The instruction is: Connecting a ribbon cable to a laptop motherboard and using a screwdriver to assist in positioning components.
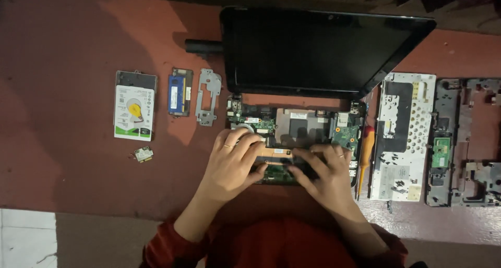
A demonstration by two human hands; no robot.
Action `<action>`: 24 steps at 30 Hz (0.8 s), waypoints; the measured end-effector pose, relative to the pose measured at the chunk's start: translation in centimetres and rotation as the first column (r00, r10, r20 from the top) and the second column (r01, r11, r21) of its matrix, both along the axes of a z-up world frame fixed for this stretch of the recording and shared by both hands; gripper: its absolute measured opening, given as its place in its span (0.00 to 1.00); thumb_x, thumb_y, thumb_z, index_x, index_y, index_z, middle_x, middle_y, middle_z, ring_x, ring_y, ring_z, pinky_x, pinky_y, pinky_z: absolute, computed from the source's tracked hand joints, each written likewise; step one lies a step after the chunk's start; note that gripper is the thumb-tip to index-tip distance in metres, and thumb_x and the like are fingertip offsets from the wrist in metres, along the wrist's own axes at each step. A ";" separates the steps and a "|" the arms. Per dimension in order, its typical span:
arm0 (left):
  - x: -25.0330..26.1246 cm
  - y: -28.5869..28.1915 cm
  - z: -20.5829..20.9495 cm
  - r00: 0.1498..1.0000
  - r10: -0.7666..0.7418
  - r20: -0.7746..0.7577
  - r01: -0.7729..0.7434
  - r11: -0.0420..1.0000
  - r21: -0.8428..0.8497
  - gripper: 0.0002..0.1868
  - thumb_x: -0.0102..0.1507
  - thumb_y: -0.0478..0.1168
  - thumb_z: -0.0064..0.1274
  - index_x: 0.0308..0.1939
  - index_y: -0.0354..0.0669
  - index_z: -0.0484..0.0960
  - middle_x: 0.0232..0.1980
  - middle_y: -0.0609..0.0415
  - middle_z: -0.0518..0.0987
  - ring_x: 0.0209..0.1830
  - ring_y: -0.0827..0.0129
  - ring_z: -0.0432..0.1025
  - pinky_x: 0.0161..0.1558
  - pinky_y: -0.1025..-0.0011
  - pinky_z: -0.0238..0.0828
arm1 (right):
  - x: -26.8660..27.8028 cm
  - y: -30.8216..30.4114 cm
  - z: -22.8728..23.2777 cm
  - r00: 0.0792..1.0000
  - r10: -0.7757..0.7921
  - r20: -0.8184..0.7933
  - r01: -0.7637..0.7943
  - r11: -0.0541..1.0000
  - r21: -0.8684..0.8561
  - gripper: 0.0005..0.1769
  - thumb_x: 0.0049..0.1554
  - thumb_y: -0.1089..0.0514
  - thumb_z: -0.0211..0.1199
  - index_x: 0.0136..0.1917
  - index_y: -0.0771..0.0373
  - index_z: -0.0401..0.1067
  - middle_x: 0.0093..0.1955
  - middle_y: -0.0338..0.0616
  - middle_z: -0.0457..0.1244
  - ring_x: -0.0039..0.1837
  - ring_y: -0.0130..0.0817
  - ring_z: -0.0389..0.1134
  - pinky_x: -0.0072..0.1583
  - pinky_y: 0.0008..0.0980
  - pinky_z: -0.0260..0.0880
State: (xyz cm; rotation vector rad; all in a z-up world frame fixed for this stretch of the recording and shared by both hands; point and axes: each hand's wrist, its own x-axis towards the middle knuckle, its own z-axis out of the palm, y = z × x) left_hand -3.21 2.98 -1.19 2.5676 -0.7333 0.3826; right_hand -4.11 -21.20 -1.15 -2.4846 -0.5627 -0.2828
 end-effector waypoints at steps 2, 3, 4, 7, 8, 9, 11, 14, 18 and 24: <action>0.0 0.1 -0.4 1.000 0.007 -0.001 -0.007 1.000 -0.014 0.23 0.49 0.49 0.61 0.46 0.47 0.78 0.49 0.55 0.74 0.58 0.57 0.66 0.55 0.54 0.61 | 0.0 0.0 0.0 1.000 0.001 -0.013 -0.001 1.000 -0.030 0.17 0.49 0.45 0.70 0.53 0.46 0.77 0.47 0.32 0.60 0.49 0.35 0.62 0.53 0.33 0.53; -0.1 0.2 -0.6 1.000 0.015 0.000 -0.015 1.000 -0.027 0.23 0.50 0.50 0.61 0.47 0.48 0.78 0.49 0.56 0.74 0.57 0.57 0.66 0.56 0.54 0.61 | -0.1 0.0 0.0 1.000 0.002 -0.024 -0.004 0.998 -0.060 0.19 0.49 0.44 0.70 0.54 0.43 0.78 0.46 0.32 0.60 0.49 0.35 0.61 0.52 0.34 0.53; -0.1 0.3 -0.4 1.000 0.015 -0.001 -0.015 1.000 -0.027 0.23 0.50 0.50 0.61 0.47 0.48 0.78 0.49 0.56 0.74 0.57 0.57 0.66 0.56 0.54 0.61 | 0.0 0.0 0.0 1.000 0.003 -0.025 -0.004 0.998 -0.060 0.19 0.49 0.44 0.70 0.54 0.43 0.78 0.46 0.32 0.60 0.49 0.35 0.61 0.52 0.34 0.53; -0.2 0.5 -0.3 1.000 0.028 0.000 -0.028 0.998 -0.051 0.23 0.50 0.50 0.62 0.47 0.50 0.79 0.48 0.58 0.74 0.56 0.59 0.67 0.54 0.55 0.61 | 0.0 0.1 0.2 1.000 -0.010 -0.009 0.009 0.996 -0.083 0.18 0.50 0.42 0.69 0.53 0.42 0.77 0.47 0.32 0.59 0.49 0.35 0.61 0.50 0.33 0.52; -0.3 0.5 -0.6 0.999 0.045 0.007 -0.044 0.995 -0.084 0.23 0.50 0.50 0.62 0.46 0.49 0.79 0.47 0.57 0.74 0.55 0.58 0.68 0.54 0.54 0.61 | 0.1 0.1 0.3 1.000 -0.001 0.003 0.001 0.996 -0.087 0.18 0.48 0.42 0.70 0.53 0.42 0.78 0.46 0.32 0.59 0.49 0.35 0.62 0.51 0.33 0.53; -0.5 0.5 -0.8 0.998 0.061 0.014 -0.059 0.991 -0.117 0.23 0.50 0.50 0.63 0.46 0.47 0.79 0.46 0.56 0.74 0.54 0.57 0.69 0.54 0.54 0.62 | 0.1 0.1 0.4 1.000 0.008 0.015 -0.007 0.996 -0.090 0.18 0.47 0.43 0.70 0.52 0.42 0.78 0.46 0.32 0.59 0.49 0.35 0.62 0.51 0.33 0.54; -0.6 0.7 -1.1 0.996 0.085 0.034 -0.080 0.989 -0.126 0.21 0.53 0.52 0.61 0.45 0.47 0.80 0.46 0.56 0.74 0.53 0.57 0.69 0.53 0.53 0.61 | 0.2 0.2 0.3 0.999 0.011 0.038 -0.007 0.995 -0.104 0.18 0.47 0.43 0.70 0.53 0.41 0.78 0.46 0.32 0.59 0.49 0.34 0.62 0.51 0.32 0.54; -0.9 0.6 -1.3 0.993 0.102 0.054 -0.094 0.986 -0.137 0.19 0.56 0.53 0.59 0.44 0.46 0.80 0.44 0.56 0.74 0.53 0.57 0.69 0.54 0.52 0.61 | 0.1 0.1 0.1 0.999 0.011 0.053 -0.005 0.993 -0.115 0.19 0.47 0.43 0.70 0.53 0.41 0.78 0.45 0.32 0.59 0.48 0.33 0.62 0.50 0.32 0.54; -1.0 0.4 -1.2 0.994 0.093 0.057 -0.083 0.986 -0.147 0.20 0.53 0.51 0.63 0.43 0.45 0.81 0.44 0.55 0.75 0.53 0.56 0.69 0.54 0.52 0.60 | 0.1 0.1 0.2 0.999 0.000 0.037 0.004 0.994 -0.112 0.18 0.48 0.42 0.70 0.53 0.40 0.77 0.45 0.30 0.58 0.49 0.32 0.62 0.48 0.31 0.53; -0.8 0.5 -0.9 0.992 0.114 0.051 -0.106 0.985 -0.137 0.18 0.59 0.54 0.57 0.42 0.45 0.80 0.43 0.56 0.74 0.54 0.57 0.68 0.54 0.52 0.59 | 0.1 0.3 0.4 0.999 0.002 0.039 0.002 0.994 -0.111 0.18 0.48 0.43 0.70 0.53 0.40 0.77 0.45 0.32 0.58 0.48 0.34 0.61 0.48 0.32 0.54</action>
